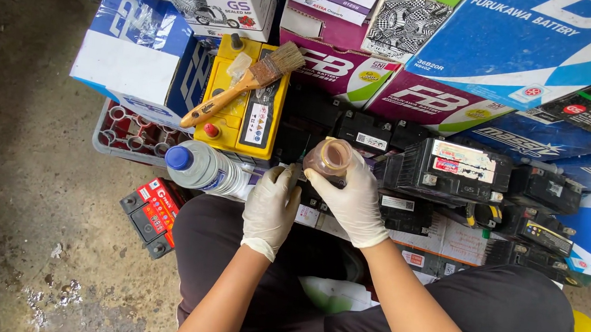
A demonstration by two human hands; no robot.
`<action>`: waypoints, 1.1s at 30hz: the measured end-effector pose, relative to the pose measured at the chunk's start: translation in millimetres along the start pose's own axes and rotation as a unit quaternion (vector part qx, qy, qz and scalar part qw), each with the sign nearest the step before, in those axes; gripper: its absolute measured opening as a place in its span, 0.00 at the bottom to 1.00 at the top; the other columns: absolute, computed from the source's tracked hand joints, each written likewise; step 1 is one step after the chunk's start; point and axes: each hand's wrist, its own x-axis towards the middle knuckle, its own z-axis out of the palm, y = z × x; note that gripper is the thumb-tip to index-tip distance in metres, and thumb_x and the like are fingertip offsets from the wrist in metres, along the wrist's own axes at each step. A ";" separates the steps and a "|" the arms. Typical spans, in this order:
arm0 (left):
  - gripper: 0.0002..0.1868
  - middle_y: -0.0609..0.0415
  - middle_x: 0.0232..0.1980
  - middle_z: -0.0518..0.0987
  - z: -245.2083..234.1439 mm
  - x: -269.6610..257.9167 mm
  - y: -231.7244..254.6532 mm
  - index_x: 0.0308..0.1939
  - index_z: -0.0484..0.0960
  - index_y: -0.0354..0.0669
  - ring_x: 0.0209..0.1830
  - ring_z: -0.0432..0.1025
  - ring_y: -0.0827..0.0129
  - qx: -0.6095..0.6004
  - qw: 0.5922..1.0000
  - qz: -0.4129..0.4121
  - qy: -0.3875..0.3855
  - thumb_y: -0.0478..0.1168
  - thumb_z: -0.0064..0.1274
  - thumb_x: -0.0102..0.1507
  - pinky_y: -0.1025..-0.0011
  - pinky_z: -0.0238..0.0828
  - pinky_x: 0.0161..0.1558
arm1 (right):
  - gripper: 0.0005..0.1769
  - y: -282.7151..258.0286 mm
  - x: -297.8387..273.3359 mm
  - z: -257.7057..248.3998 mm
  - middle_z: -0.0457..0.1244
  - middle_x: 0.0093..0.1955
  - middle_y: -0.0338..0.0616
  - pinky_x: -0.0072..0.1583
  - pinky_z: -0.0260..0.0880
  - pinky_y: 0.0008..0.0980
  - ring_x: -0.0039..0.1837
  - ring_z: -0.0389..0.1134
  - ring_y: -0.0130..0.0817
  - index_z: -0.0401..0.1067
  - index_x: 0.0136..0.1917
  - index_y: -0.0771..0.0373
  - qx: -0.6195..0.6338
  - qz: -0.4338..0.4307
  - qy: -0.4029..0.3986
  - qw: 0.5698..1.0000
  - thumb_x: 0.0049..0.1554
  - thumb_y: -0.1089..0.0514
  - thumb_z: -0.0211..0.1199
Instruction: Cleaning battery terminals and organizing batteries in a workshop
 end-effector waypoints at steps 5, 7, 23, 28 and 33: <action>0.24 0.52 0.53 0.77 -21.9 -13.6 3.5 0.62 0.77 0.52 0.50 0.77 0.55 -0.048 0.999 -0.002 0.024 0.49 0.59 0.63 0.58 0.77 0.47 | 0.23 -9.8 -19.9 -11.7 0.69 0.57 0.48 0.66 0.68 0.44 0.64 0.71 0.45 0.75 0.59 0.59 -0.002 -0.003 -0.004 1.000 0.50 0.59 0.77; 0.22 0.52 0.53 0.77 -48.5 -22.0 13.2 0.61 0.78 0.51 0.52 0.77 0.56 -0.063 0.997 -0.003 0.039 0.48 0.59 0.64 0.59 0.77 0.49 | 0.25 -15.6 -30.6 -15.1 0.69 0.59 0.49 0.67 0.68 0.43 0.65 0.70 0.45 0.74 0.60 0.60 -0.009 -0.006 -0.003 1.000 0.51 0.59 0.77; 0.27 0.45 0.69 0.74 -187.6 -151.2 7.4 0.63 0.75 0.37 0.71 0.69 0.59 -0.416 0.895 -0.126 0.101 0.43 0.59 0.62 0.62 0.63 0.73 | 0.34 -99.4 -142.6 64.1 0.66 0.66 0.49 0.69 0.68 0.38 0.67 0.69 0.43 0.67 0.68 0.63 0.058 -0.158 -0.259 0.951 0.51 0.58 0.75; 0.26 0.48 0.66 0.79 -204.1 -200.9 -25.1 0.60 0.79 0.40 0.69 0.71 0.62 -0.341 0.896 -0.206 0.194 0.40 0.64 0.58 0.64 0.65 0.71 | 0.46 -106.4 -171.9 113.3 0.58 0.77 0.54 0.76 0.61 0.40 0.77 0.61 0.45 0.57 0.76 0.66 0.078 -0.154 -0.354 0.919 0.50 0.61 0.75; 0.30 0.43 0.70 0.73 -210.4 -240.0 -47.1 0.66 0.73 0.36 0.71 0.69 0.59 -0.376 0.846 -0.242 0.290 0.36 0.61 0.60 0.64 0.65 0.72 | 0.30 -142.9 -188.8 152.7 0.65 0.69 0.47 0.72 0.64 0.35 0.70 0.67 0.39 0.66 0.70 0.62 0.109 -0.126 -0.445 0.880 0.56 0.56 0.67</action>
